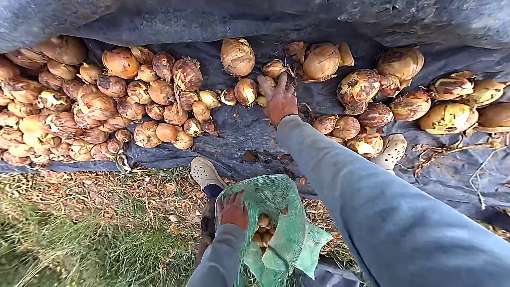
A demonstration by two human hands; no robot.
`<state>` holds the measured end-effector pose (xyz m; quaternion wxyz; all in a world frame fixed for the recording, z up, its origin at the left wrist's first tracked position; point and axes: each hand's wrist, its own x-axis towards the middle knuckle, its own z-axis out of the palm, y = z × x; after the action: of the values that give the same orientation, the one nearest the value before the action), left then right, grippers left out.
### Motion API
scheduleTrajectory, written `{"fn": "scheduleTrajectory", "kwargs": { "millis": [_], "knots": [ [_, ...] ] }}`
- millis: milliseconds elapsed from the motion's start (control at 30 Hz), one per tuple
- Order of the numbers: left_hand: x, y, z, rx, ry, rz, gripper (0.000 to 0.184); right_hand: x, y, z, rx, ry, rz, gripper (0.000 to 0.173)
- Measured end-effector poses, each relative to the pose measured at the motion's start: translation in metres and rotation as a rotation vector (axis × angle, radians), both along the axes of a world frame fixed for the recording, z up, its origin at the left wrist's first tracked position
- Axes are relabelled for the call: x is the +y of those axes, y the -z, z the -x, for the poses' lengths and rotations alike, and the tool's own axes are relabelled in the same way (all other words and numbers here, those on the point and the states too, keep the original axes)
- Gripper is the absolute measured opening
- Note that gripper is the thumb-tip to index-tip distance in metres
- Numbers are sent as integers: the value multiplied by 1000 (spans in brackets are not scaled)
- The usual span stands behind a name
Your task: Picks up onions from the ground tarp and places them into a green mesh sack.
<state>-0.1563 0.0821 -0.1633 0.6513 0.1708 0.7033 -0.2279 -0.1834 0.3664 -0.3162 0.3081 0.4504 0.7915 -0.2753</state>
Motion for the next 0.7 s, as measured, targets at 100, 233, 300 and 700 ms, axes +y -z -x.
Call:
{"fn": "scheduleTrajectory", "kwargs": {
  "millis": [100, 233, 300, 700],
  "knots": [
    [-5, 1, -5, 2, -9, 2, 55, -5, 10, -11, -3, -159, -56, 87],
    [-5, 0, -3, 11, -63, 15, 55, 11, 17, -17, 26, -221, -32, 86],
    [-8, 0, -1, 15, -74, 12, 55, 20, 13, -13, 33, -218, 15, 85],
    [-9, -5, 11, 39, -98, 18, 54, -54, -115, -112, 672, 752, 655, 76]
  ]
}}
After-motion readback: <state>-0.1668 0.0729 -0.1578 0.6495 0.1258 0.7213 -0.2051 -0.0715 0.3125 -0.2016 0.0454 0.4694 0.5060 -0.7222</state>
